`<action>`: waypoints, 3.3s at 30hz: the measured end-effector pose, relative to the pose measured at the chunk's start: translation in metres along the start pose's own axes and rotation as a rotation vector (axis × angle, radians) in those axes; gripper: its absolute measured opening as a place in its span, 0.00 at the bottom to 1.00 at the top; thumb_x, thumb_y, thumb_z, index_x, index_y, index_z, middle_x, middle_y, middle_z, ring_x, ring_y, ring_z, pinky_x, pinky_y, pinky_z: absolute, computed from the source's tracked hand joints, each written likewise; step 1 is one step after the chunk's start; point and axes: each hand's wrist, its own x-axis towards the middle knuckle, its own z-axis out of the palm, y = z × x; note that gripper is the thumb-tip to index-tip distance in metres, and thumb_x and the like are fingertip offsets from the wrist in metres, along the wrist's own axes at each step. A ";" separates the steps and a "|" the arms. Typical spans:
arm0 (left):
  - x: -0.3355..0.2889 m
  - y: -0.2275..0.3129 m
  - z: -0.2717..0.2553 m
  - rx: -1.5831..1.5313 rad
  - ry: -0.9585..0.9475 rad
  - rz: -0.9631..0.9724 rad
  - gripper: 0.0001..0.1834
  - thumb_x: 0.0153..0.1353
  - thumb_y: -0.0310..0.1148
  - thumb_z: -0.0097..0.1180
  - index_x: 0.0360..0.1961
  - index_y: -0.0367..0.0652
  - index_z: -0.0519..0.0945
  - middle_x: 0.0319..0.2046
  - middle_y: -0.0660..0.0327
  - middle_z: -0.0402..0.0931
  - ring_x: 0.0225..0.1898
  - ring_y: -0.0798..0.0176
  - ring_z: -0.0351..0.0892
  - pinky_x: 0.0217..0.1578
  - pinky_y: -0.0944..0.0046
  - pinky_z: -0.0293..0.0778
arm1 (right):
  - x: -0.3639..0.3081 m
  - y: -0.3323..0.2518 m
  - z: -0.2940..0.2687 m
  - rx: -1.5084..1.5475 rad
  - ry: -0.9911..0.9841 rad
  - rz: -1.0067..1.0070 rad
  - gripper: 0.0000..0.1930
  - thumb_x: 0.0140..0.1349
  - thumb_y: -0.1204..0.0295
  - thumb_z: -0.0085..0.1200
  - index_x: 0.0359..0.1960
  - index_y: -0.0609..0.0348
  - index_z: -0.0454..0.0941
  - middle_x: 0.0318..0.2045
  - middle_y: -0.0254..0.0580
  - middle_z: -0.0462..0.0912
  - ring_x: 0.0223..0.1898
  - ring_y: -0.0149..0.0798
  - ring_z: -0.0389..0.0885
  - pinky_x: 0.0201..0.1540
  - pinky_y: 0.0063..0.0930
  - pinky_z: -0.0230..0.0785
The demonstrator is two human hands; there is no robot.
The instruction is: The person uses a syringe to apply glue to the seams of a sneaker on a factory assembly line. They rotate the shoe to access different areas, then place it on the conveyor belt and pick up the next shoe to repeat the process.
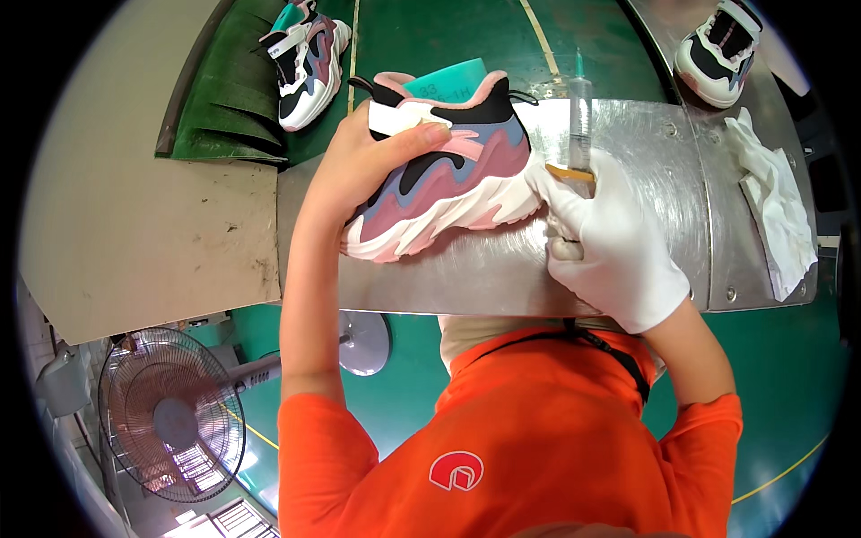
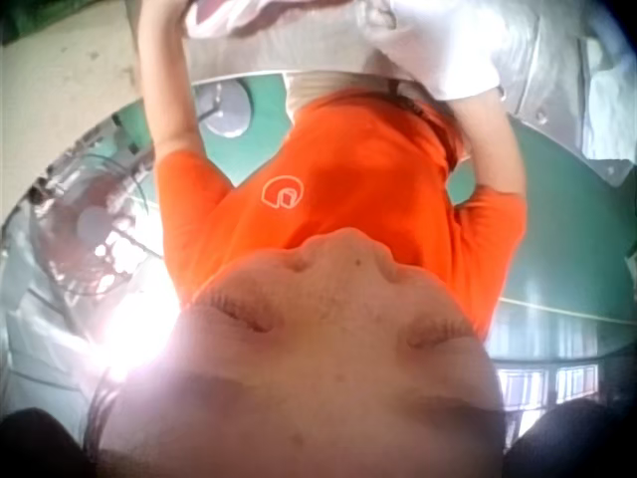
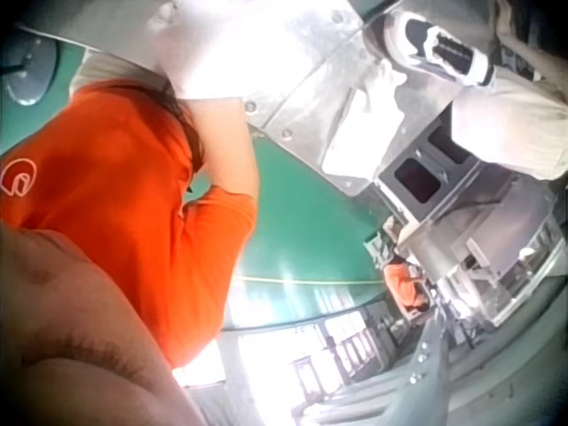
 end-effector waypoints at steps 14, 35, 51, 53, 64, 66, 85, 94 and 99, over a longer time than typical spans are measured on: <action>-0.002 0.013 -0.003 -0.002 -0.087 -0.107 0.32 0.51 0.41 0.66 0.55 0.37 0.70 0.43 0.61 0.75 0.43 0.69 0.74 0.46 0.69 0.70 | 0.003 -0.012 -0.018 0.199 -0.054 0.164 0.27 0.43 0.78 0.58 0.51 0.53 0.78 0.45 0.55 0.71 0.43 0.52 0.76 0.46 0.36 0.71; -0.026 0.003 0.004 0.084 0.047 0.160 0.38 0.45 0.40 0.73 0.53 0.32 0.69 0.37 0.61 0.77 0.39 0.71 0.76 0.42 0.70 0.73 | 0.049 0.015 -0.025 0.101 -0.009 0.347 0.29 0.41 0.63 0.70 0.44 0.64 0.74 0.42 0.54 0.73 0.45 0.50 0.76 0.48 0.35 0.70; -0.067 0.035 0.074 -0.027 0.163 0.136 0.35 0.44 0.32 0.74 0.51 0.29 0.69 0.39 0.55 0.79 0.40 0.66 0.80 0.41 0.68 0.75 | -0.101 0.023 -0.117 0.564 0.487 0.794 0.42 0.39 0.76 0.64 0.63 0.60 0.64 0.47 0.40 0.74 0.42 0.31 0.73 0.44 0.23 0.70; -0.063 0.039 0.090 -0.108 0.148 0.086 0.34 0.45 0.30 0.74 0.51 0.30 0.70 0.40 0.55 0.79 0.40 0.66 0.79 0.42 0.68 0.76 | -0.116 0.040 -0.107 0.482 0.459 0.860 0.40 0.39 0.76 0.64 0.60 0.61 0.66 0.43 0.40 0.76 0.39 0.30 0.74 0.41 0.22 0.71; -0.047 0.033 0.093 0.075 0.215 0.122 0.33 0.47 0.34 0.72 0.51 0.31 0.69 0.37 0.58 0.79 0.37 0.69 0.79 0.40 0.69 0.75 | -0.125 0.016 -0.051 1.699 0.277 0.368 0.51 0.27 0.67 0.71 0.57 0.77 0.61 0.44 0.48 0.72 0.37 0.36 0.73 0.34 0.22 0.68; -0.045 0.030 0.092 0.071 0.225 0.147 0.33 0.47 0.34 0.72 0.51 0.31 0.68 0.36 0.59 0.79 0.37 0.69 0.79 0.40 0.69 0.75 | -0.119 0.024 -0.037 1.761 0.249 0.169 0.52 0.25 0.68 0.71 0.58 0.78 0.59 0.45 0.48 0.72 0.37 0.36 0.72 0.34 0.22 0.66; -0.050 0.028 0.092 0.023 0.171 0.122 0.36 0.46 0.29 0.73 0.53 0.31 0.65 0.41 0.55 0.77 0.41 0.67 0.79 0.42 0.68 0.76 | -0.097 0.003 -0.051 1.654 0.114 0.613 0.34 0.56 0.57 0.62 0.56 0.71 0.65 0.37 0.43 0.75 0.30 0.32 0.73 0.36 0.23 0.70; -0.079 -0.007 0.096 0.176 0.352 0.244 0.43 0.33 0.34 0.80 0.50 0.36 0.68 0.45 0.58 0.69 0.46 0.63 0.74 0.48 0.62 0.72 | -0.061 0.004 -0.059 1.653 0.588 0.357 0.39 0.47 0.80 0.52 0.64 0.67 0.52 0.52 0.52 0.69 0.58 0.56 0.69 0.58 0.41 0.65; -0.069 -0.001 0.108 0.076 0.399 0.587 0.44 0.35 0.30 0.79 0.53 0.34 0.66 0.48 0.56 0.71 0.47 0.61 0.75 0.48 0.62 0.74 | -0.028 -0.002 -0.045 1.856 0.689 0.283 0.41 0.45 0.88 0.50 0.65 0.62 0.50 0.56 0.54 0.65 0.66 0.57 0.61 0.69 0.46 0.53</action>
